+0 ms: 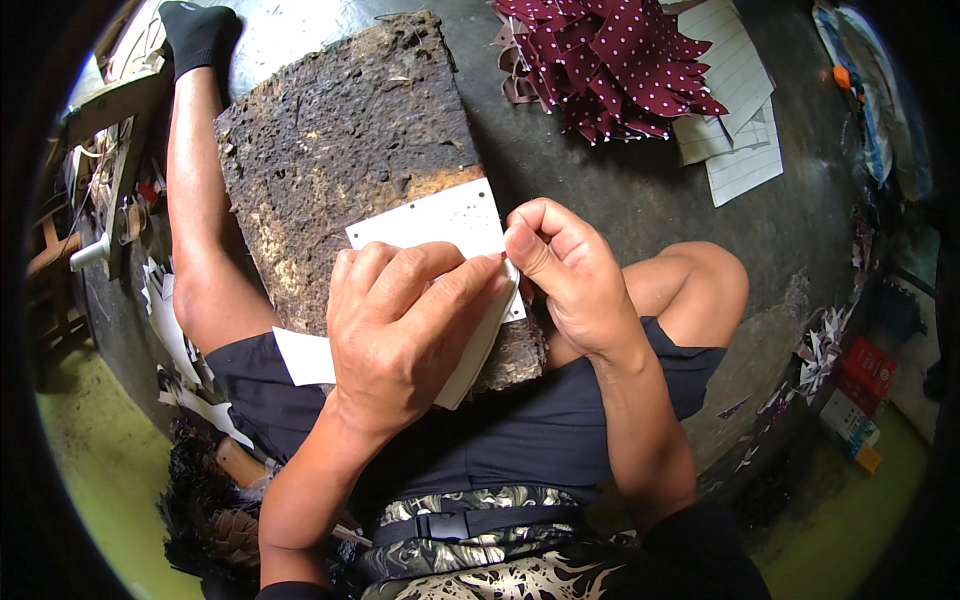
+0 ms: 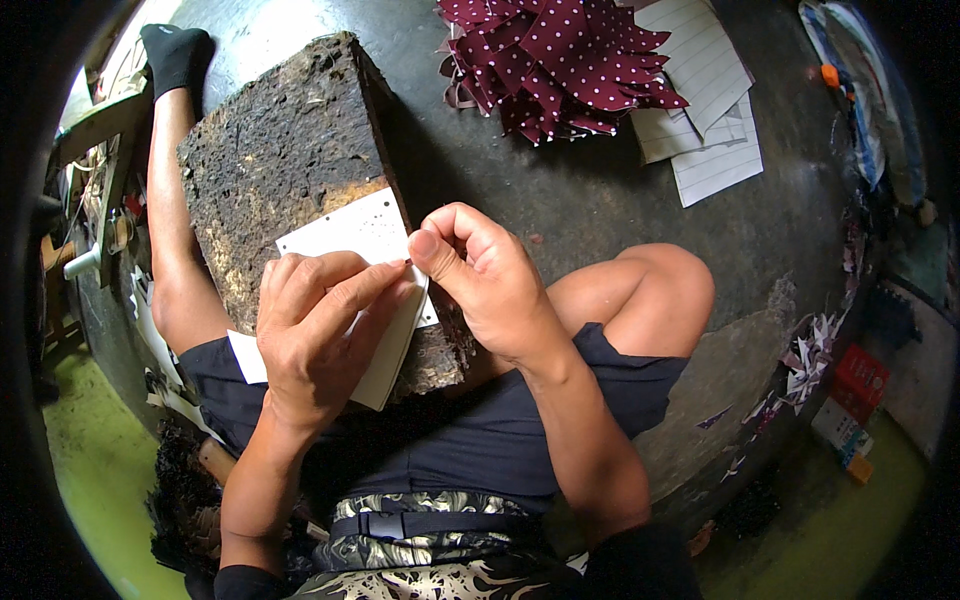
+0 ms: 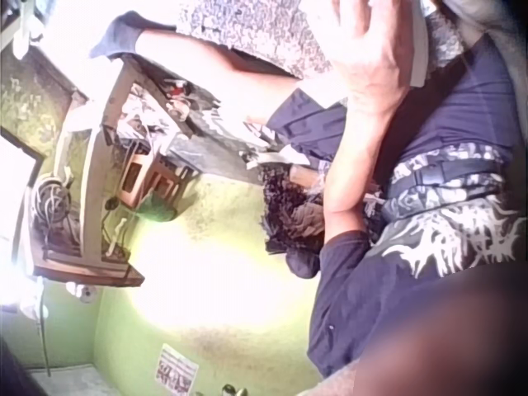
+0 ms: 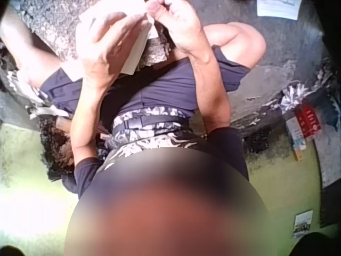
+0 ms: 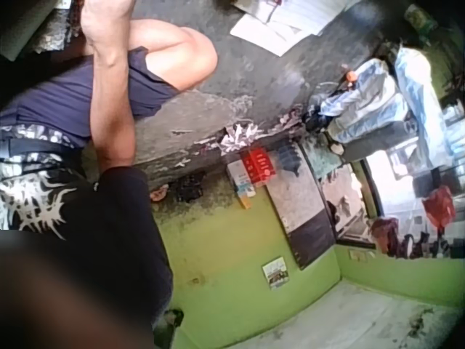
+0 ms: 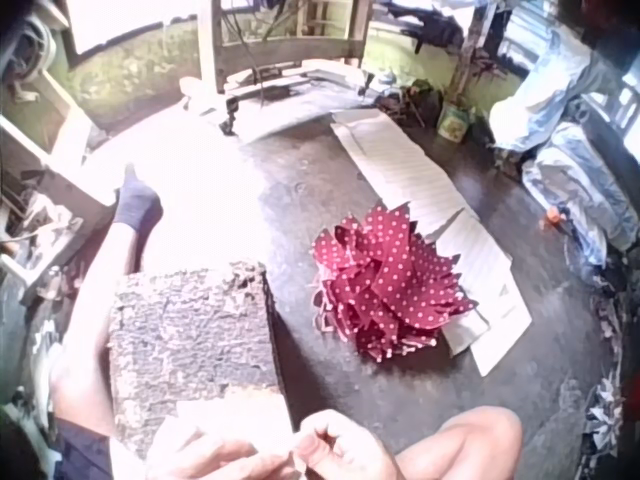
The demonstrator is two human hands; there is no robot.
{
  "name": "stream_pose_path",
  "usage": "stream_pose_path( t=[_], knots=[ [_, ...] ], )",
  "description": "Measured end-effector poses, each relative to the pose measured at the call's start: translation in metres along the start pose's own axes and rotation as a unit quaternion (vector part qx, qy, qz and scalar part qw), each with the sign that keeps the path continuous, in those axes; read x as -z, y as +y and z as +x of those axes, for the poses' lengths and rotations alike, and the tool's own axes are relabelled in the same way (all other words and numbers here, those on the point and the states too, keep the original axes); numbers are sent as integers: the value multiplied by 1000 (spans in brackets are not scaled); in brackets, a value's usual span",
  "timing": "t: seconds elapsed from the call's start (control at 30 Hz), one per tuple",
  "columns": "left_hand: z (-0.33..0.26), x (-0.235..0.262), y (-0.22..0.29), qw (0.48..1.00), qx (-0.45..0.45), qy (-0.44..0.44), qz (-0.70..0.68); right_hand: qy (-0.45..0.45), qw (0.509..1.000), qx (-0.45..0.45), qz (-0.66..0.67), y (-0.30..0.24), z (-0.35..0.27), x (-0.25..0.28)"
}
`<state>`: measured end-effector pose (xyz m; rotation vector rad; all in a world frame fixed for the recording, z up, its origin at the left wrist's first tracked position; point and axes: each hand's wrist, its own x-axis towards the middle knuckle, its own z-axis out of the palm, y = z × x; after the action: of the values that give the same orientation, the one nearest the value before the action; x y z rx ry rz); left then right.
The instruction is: The person sits on the floor and repeatedly peels the backing off small white sticker-like pieces, then places them aside. The person handles the pieces one at a time and accumulates a small pile of peeled items.
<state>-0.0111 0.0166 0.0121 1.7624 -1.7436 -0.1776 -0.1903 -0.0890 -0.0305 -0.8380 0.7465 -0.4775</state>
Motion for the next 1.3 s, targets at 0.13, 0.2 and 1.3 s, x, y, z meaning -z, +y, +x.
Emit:
stream_pose_path(
  t=[0.13, 0.2, 1.3],
  knots=[
    [0, 1, 0, 1000, -2, -4, 2, 5, 998, -25, 59, 8, -1, 2],
    [0, 2, -1, 1000, -3, -8, 1, 14, 996, -29, 79, 11, -1, 1],
    [3, 3, 2, 1000, 2, -16, -6, 52, 997, -42, 24, 15, 5, 18]
  ],
)
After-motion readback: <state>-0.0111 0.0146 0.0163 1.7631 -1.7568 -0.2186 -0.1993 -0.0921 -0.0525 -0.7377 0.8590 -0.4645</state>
